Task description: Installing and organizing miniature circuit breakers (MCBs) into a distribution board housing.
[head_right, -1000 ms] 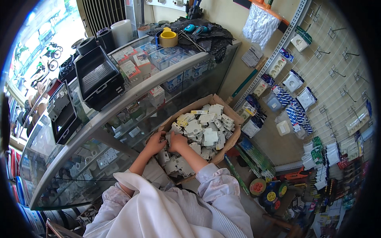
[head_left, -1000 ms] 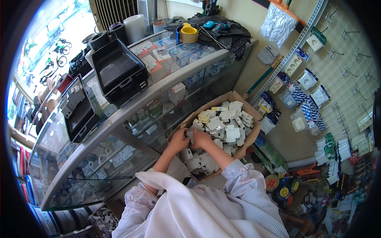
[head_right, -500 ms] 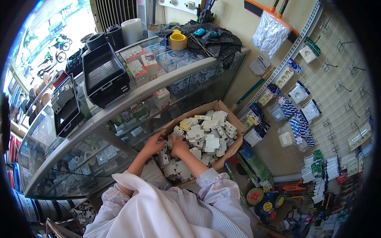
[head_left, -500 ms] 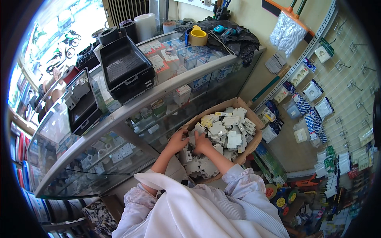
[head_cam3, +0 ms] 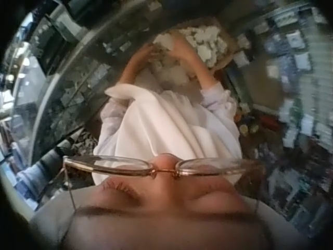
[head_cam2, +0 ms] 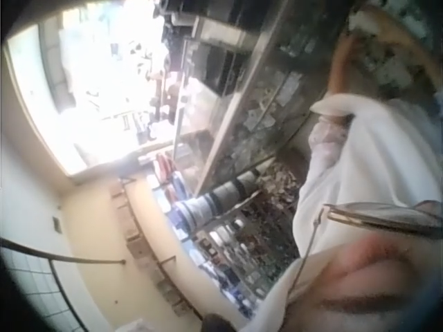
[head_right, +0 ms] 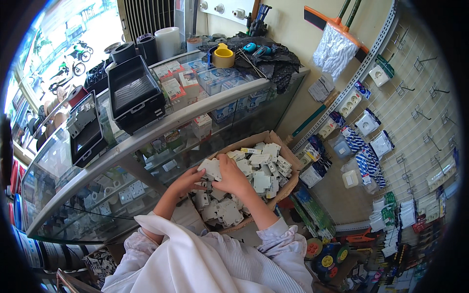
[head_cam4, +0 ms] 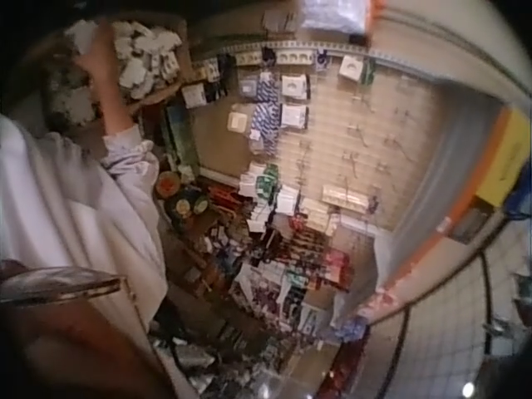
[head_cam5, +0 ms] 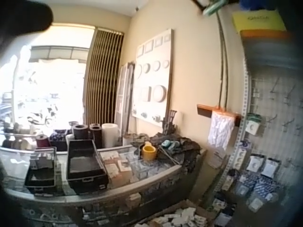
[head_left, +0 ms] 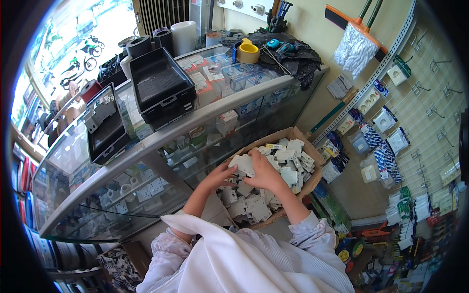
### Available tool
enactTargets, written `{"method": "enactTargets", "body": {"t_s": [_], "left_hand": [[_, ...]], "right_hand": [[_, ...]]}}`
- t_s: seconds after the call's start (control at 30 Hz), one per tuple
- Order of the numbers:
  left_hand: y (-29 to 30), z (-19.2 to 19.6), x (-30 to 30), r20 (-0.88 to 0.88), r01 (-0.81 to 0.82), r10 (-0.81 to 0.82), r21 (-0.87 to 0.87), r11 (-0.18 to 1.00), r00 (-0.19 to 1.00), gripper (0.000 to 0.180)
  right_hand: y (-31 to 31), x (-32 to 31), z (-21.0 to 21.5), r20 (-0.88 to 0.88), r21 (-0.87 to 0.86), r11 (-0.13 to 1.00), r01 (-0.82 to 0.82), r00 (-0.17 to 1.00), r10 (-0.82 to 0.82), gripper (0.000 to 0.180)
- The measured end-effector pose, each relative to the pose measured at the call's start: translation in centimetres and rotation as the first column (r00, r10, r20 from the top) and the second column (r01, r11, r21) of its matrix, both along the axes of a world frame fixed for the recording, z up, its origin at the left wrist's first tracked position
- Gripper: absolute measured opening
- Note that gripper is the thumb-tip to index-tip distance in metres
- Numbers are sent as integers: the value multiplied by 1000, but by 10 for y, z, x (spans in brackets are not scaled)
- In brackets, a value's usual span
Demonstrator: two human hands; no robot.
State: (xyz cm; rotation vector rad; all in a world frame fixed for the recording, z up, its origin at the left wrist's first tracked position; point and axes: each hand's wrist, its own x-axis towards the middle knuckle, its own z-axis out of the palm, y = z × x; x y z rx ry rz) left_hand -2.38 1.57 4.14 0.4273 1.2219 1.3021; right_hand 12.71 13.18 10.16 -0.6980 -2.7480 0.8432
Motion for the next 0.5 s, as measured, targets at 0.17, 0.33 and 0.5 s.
{"method": "enactTargets", "body": {"t_s": [0.17, 0.33, 0.5], "left_hand": [[-6, 28, -11, -107, 117, -104, 133, 984, 989, 49], [-19, 29, -2, -433, 55, 165, 450, 891, 886, 44], [-34, 51, 2, -561, 39, 353, 569, 821, 749, 49]], "right_hand": [[-11, -2, 20, -224, 339, 904, -260, 911, 346, 73], [-16, -2, 44, -442, 391, 897, -203, 814, 377, 84], [-27, -4, 36, -508, -217, 960, -177, 860, 44, 75]]}}
